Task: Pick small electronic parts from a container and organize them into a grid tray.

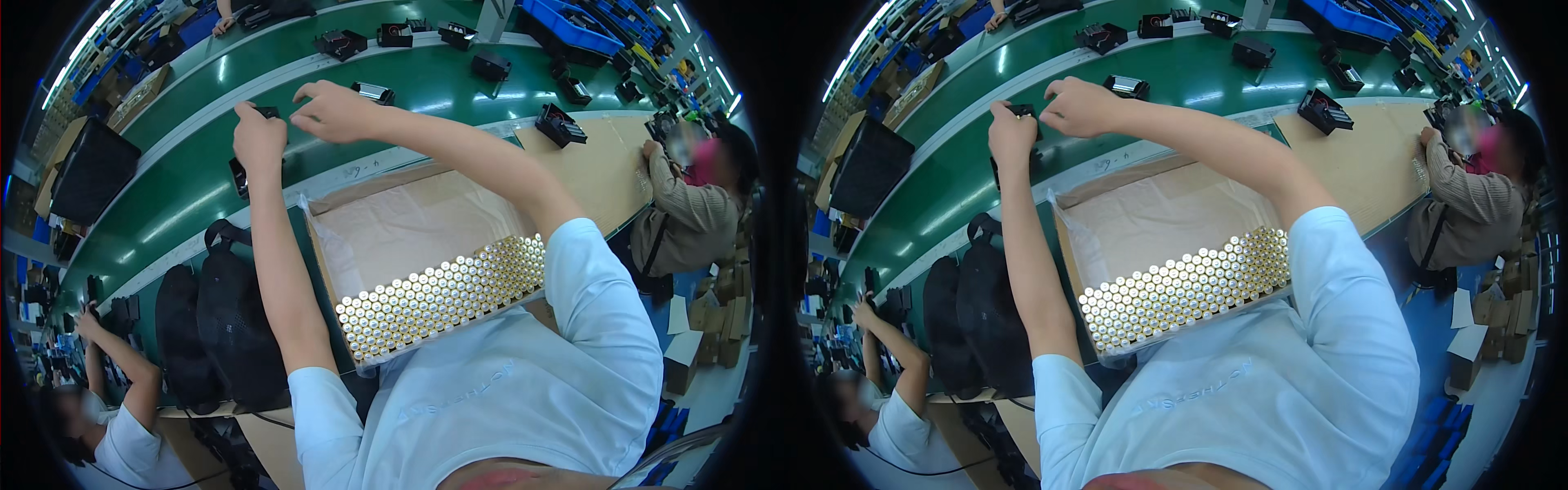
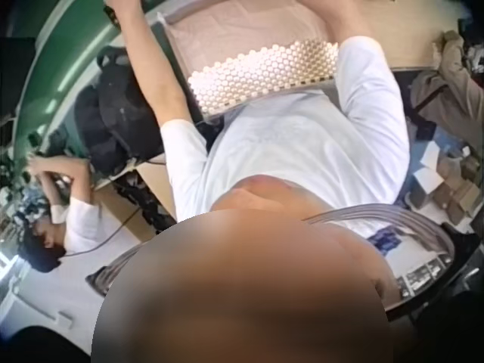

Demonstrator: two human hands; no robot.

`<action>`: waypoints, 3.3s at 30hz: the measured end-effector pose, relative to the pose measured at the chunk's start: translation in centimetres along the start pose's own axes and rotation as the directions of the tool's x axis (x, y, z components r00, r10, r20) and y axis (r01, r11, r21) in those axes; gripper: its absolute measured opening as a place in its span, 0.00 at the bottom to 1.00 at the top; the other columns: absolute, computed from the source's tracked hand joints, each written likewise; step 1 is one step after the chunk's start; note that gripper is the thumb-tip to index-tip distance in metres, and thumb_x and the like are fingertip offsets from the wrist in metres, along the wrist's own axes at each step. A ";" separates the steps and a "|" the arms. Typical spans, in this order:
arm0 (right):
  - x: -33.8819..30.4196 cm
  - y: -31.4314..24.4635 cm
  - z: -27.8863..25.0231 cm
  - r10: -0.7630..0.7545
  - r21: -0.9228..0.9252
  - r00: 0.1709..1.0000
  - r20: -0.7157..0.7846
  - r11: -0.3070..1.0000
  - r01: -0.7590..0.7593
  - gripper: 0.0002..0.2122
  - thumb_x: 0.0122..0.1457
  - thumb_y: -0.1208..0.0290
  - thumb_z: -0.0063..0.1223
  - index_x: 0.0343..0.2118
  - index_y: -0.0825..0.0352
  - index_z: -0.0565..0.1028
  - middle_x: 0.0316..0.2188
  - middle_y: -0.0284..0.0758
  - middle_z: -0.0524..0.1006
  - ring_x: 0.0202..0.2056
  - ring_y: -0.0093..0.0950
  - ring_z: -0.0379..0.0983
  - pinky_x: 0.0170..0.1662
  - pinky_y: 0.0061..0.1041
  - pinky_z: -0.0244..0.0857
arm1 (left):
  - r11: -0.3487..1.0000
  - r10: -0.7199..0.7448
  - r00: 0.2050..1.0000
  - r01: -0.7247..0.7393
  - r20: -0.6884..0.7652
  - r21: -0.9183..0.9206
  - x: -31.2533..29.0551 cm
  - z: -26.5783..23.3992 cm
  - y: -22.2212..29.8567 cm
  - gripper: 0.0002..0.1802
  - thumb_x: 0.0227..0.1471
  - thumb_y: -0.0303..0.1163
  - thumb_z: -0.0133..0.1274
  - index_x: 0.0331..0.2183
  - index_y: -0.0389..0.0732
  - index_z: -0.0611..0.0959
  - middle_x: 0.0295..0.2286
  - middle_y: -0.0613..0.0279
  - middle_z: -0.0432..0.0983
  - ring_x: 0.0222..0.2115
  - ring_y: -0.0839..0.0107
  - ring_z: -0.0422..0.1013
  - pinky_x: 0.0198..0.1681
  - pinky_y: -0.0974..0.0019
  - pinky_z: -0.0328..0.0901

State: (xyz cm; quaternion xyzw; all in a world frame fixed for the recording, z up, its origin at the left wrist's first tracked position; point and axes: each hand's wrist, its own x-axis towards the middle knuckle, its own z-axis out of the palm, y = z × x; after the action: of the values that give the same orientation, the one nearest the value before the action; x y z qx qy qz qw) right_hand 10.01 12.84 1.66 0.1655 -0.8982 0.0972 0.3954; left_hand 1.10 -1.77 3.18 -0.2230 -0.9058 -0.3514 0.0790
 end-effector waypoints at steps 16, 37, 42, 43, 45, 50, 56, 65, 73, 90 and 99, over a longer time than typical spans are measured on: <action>-14.3 -7.0 -25.2 0.277 0.026 0.389 0.878 0.785 -0.619 0.15 0.50 0.77 0.45 0.39 0.70 0.80 0.35 0.38 0.81 0.31 0.32 0.74 0.38 0.28 0.68 | 0.559 0.721 0.657 -0.740 0.222 0.375 0.6 2.3 -1.4 0.15 0.47 0.31 0.58 0.41 0.46 0.81 0.45 0.68 0.74 0.47 0.65 0.69 0.48 0.60 0.63; -17.0 -8.5 -25.4 0.159 0.114 0.372 0.914 0.781 -0.614 0.14 0.52 0.75 0.50 0.43 0.71 0.77 0.40 0.39 0.80 0.36 0.35 0.77 0.44 0.31 0.71 | 0.899 0.392 0.905 -0.339 0.166 -0.275 -0.2 3.2 0.8 0.17 0.53 0.41 0.58 0.34 0.34 0.83 0.23 0.64 0.77 0.23 0.76 0.67 0.29 0.74 0.63; -17.0 -8.6 -25.1 0.143 0.120 0.405 0.903 0.822 -0.557 0.12 0.56 0.71 0.54 0.42 0.70 0.78 0.38 0.38 0.81 0.35 0.34 0.77 0.42 0.31 0.71 | 0.911 0.354 0.922 -0.302 0.156 -0.282 -0.1 2.9 0.5 0.17 0.53 0.41 0.58 0.34 0.34 0.83 0.23 0.63 0.77 0.22 0.76 0.68 0.29 0.74 0.63; -17.1 -8.6 -25.1 0.134 0.131 0.424 0.896 0.833 -0.538 0.12 0.56 0.71 0.54 0.41 0.70 0.78 0.38 0.37 0.81 0.35 0.33 0.77 0.41 0.30 0.71 | 0.916 0.342 0.926 -0.291 0.159 -0.276 -0.2 2.7 0.4 0.17 0.53 0.41 0.58 0.34 0.33 0.83 0.23 0.63 0.77 0.22 0.76 0.68 0.29 0.74 0.63; -17.2 -8.6 -25.0 0.112 0.154 0.461 0.880 0.852 -0.500 0.11 0.56 0.70 0.56 0.40 0.69 0.79 0.36 0.36 0.81 0.34 0.32 0.77 0.39 0.29 0.71 | 0.927 0.315 0.935 -0.267 0.165 -0.262 -0.4 2.3 0.1 0.18 0.53 0.41 0.57 0.33 0.33 0.83 0.23 0.63 0.77 0.22 0.76 0.68 0.29 0.74 0.63; -18.2 -7.3 -24.7 0.101 0.194 0.633 0.768 0.905 -0.378 0.08 0.56 0.73 0.56 0.36 0.70 0.80 0.30 0.35 0.81 0.26 0.31 0.74 0.33 0.24 0.68 | 0.919 0.272 0.952 -0.215 0.137 -0.330 0.7 4.1 -0.5 0.18 0.55 0.41 0.55 0.36 0.33 0.82 0.25 0.61 0.77 0.23 0.75 0.70 0.28 0.75 0.64; -14.1 -4.5 -22.6 0.344 0.170 0.778 0.526 0.854 -0.492 0.05 0.55 0.74 0.58 0.31 0.69 0.80 0.26 0.31 0.80 0.21 0.24 0.71 0.30 0.21 0.66 | 0.867 0.102 0.970 0.023 0.222 -0.497 1.1 4.5 -0.5 0.22 0.57 0.41 0.53 0.42 0.30 0.77 0.30 0.56 0.77 0.26 0.74 0.72 0.30 0.75 0.66; -1.3 -1.0 -12.6 0.520 0.233 0.709 0.477 0.702 -0.673 0.09 0.51 0.68 0.63 0.31 0.68 0.81 0.24 0.31 0.80 0.21 0.20 0.71 0.28 0.18 0.67 | 0.751 -0.039 0.967 0.195 0.252 -0.631 1.3 5.6 -2.0 0.25 0.59 0.37 0.48 0.50 0.27 0.67 0.39 0.44 0.72 0.35 0.62 0.72 0.39 0.60 0.70; 4.0 1.3 -4.7 0.428 0.098 0.818 0.384 0.862 -0.497 0.11 0.49 0.65 0.65 0.31 0.67 0.81 0.23 0.32 0.80 0.22 0.21 0.73 0.29 0.19 0.69 | 0.249 0.001 0.859 0.496 0.513 -0.832 0.7 4.4 0.0 0.20 0.61 0.35 0.46 0.50 0.32 0.68 0.40 0.45 0.72 0.36 0.59 0.73 0.34 0.57 0.73; 4.4 -0.4 -4.0 0.287 0.035 0.890 0.353 0.947 -0.319 0.08 0.49 0.67 0.62 0.28 0.67 0.81 0.24 0.32 0.80 0.25 0.25 0.75 0.32 0.23 0.70 | 0.202 -0.057 0.863 0.503 0.502 -0.840 0.8 3.9 -0.6 0.21 0.54 0.30 0.54 0.48 0.33 0.72 0.40 0.47 0.73 0.36 0.60 0.72 0.34 0.56 0.71; 0.7 -1.4 -2.4 0.082 -0.150 0.990 0.116 0.987 -0.065 0.08 0.55 0.68 0.57 0.34 0.65 0.81 0.28 0.33 0.80 0.37 0.26 0.73 0.38 0.24 0.69 | 0.133 -0.189 0.894 0.434 0.407 -0.891 2.3 5.2 -2.1 0.23 0.51 0.30 0.59 0.47 0.35 0.71 0.42 0.44 0.70 0.39 0.57 0.71 0.36 0.56 0.72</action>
State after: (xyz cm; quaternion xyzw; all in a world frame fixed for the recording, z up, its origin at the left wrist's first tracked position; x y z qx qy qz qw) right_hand 11.72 12.10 3.89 0.1085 -0.9308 0.0356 0.3472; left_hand -1.82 1.17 -1.21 -0.0613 -0.5108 -0.8226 -0.2423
